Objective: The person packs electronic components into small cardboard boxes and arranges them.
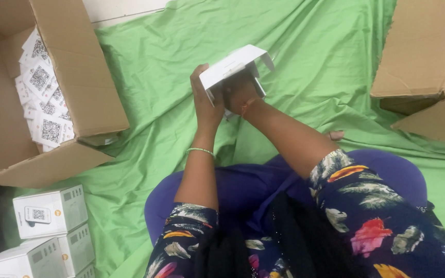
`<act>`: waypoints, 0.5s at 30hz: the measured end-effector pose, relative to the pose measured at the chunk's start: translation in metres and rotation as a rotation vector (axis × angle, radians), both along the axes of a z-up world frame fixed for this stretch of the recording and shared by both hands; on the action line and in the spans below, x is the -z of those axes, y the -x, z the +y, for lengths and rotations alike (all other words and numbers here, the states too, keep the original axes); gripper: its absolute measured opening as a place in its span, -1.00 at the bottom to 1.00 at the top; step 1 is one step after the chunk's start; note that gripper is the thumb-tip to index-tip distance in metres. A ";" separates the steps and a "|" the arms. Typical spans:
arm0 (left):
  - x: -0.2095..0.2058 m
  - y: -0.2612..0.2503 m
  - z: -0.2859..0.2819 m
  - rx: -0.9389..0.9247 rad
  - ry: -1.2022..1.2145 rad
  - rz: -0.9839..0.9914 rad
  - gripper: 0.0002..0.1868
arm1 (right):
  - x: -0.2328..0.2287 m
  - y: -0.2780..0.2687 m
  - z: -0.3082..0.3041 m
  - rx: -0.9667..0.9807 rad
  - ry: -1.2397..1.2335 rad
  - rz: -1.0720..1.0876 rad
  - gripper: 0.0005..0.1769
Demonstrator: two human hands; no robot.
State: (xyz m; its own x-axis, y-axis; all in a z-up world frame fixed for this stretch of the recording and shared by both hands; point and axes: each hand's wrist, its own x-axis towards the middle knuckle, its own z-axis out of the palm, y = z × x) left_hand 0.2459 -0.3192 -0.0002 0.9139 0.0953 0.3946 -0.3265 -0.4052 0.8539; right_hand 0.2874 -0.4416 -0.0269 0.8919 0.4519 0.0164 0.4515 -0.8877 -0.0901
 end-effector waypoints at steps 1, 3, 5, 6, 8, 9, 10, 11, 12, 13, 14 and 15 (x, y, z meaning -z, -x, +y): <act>0.004 0.000 0.002 0.004 0.004 0.000 -0.37 | -0.003 0.003 -0.001 0.004 0.004 0.000 -0.62; 0.010 -0.003 0.004 -0.039 -0.003 0.006 -0.39 | -0.012 0.005 -0.003 -0.028 -0.157 0.005 -0.63; 0.017 -0.006 0.008 -0.023 -0.010 -0.002 -0.39 | -0.038 0.007 -0.004 -0.010 -0.154 0.092 -0.62; 0.021 -0.007 0.010 -0.012 -0.020 -0.007 -0.38 | -0.051 0.008 -0.004 0.005 -0.155 0.182 -0.61; 0.019 -0.008 0.018 0.046 0.046 0.006 -0.33 | -0.044 0.007 -0.021 -0.008 -0.235 0.293 -0.57; 0.018 -0.008 0.021 0.096 0.107 0.024 -0.27 | -0.041 0.006 -0.031 -0.029 -0.320 0.408 -0.48; 0.003 -0.005 0.022 0.104 0.113 0.016 -0.27 | -0.056 0.008 -0.041 -0.022 -0.315 0.399 -0.48; -0.011 -0.002 0.023 0.193 0.238 0.032 -0.07 | -0.071 0.011 -0.052 -0.052 -0.390 0.510 -0.44; -0.025 0.003 0.026 0.279 0.361 0.049 0.16 | -0.085 0.014 -0.060 -0.087 -0.465 0.622 -0.38; -0.035 0.005 0.026 0.284 0.363 0.042 0.16 | -0.112 0.020 -0.068 -0.085 -0.462 0.614 -0.38; -0.044 0.008 0.027 0.321 0.345 0.005 0.28 | -0.139 0.027 -0.075 -0.062 -0.488 0.769 -0.41; -0.054 0.011 0.028 0.358 0.326 -0.033 0.41 | -0.166 0.035 -0.083 -0.039 -0.512 0.924 -0.44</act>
State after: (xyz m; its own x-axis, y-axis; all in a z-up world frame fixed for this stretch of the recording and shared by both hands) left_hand 0.2353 -0.2916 0.0534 0.8994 -0.0994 0.4257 -0.4255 0.0244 0.9047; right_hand 0.2526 -0.5244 0.1392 0.6404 0.6118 -0.4643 0.0438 -0.6326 -0.7732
